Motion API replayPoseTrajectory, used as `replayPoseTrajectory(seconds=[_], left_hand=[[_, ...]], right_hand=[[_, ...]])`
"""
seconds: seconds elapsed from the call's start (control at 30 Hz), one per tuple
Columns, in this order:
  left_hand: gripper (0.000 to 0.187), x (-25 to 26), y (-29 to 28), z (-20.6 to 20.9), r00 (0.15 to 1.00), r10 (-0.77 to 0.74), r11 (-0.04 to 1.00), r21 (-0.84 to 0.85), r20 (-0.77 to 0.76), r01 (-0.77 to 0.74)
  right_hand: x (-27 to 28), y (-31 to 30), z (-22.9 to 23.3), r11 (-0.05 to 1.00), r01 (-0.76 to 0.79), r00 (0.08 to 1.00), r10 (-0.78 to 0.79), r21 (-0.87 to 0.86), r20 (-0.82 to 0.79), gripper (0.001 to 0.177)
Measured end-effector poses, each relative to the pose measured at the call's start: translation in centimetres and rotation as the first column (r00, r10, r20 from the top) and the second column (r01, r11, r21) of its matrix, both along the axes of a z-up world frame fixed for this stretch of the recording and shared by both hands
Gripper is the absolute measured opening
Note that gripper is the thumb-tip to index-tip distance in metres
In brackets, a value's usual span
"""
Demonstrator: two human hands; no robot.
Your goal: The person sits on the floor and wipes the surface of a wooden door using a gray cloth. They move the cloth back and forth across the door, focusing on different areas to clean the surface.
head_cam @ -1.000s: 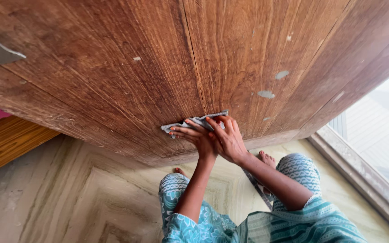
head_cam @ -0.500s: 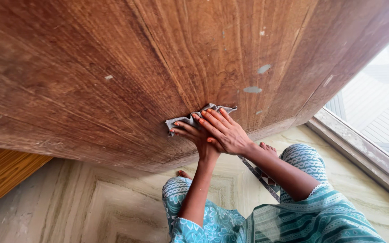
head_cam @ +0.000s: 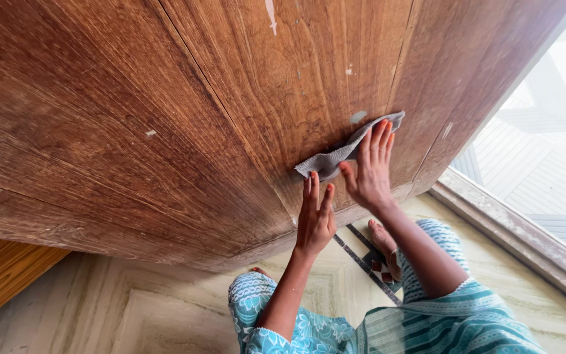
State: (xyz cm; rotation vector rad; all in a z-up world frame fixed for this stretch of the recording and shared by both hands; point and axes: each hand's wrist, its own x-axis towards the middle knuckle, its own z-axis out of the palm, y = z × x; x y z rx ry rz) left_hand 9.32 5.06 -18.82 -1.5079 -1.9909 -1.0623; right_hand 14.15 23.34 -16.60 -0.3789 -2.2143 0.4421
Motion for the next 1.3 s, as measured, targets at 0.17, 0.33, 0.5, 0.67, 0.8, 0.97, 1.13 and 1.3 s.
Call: replayPoseTrajectory(seconds=[0.17, 0.33, 0.5, 0.67, 0.8, 0.97, 1.13, 1.3], left_hand=[[0.069, -0.8, -0.4, 1.6, 0.999, -0.042, 0.987, 0.159, 0.035, 0.036], [0.059, -2.0, -1.2, 1.9, 0.989, 0.136, 0.949, 0.295, -0.060, -0.113], [0.057, -3.8, -2.6, 1.6, 0.933, 0.350, 0.897, 0.320, -0.090, -0.305], [0.061, -5.1, -4.8, 0.6, 0.842, 0.531, 0.837, 0.217, -0.095, -0.503], [0.071, -6.1, -5.5, -0.4, 0.793, 0.601, 0.798, 0.132, -0.102, -0.588], [0.095, -6.9, -6.4, -1.0, 0.743, 0.667, 0.744, 0.113, -0.060, -0.659], [0.097, -7.0, -7.3, -1.7, 0.766, 0.641, 0.767, 0.063, -0.055, -0.638], [0.095, -6.5, -7.2, -1.6, 0.755, 0.653, 0.757, 0.058, -0.050, -0.651]], right_hand=[[-2.4, -3.7, 0.3, 0.994, -0.015, 0.989, -0.001, -0.106, -0.146, 0.111], [-4.7, -4.9, -0.4, 0.998, -0.002, 0.981, 0.013, 0.055, -0.192, 0.097], [-4.9, -1.1, 0.0, 0.975, -0.001, 0.990, 0.032, 0.222, -0.138, 0.081], [-2.7, 7.4, -0.8, 0.979, 0.190, 0.931, -0.157, 0.070, -0.328, 0.079], [-0.4, 15.9, -4.8, 0.917, 0.133, 0.861, -0.295, -0.376, -0.415, 0.080], [2.9, 22.5, -10.0, 0.336, 0.000, 0.920, -0.369, -0.942, -0.132, 0.092], [1.6, 20.6, -14.5, 0.063, 0.203, 0.899, -0.407, -0.977, 0.161, 0.091], [-1.0, 16.8, -16.9, -0.125, 0.198, 0.911, -0.343, -0.972, 0.230, 0.093]])
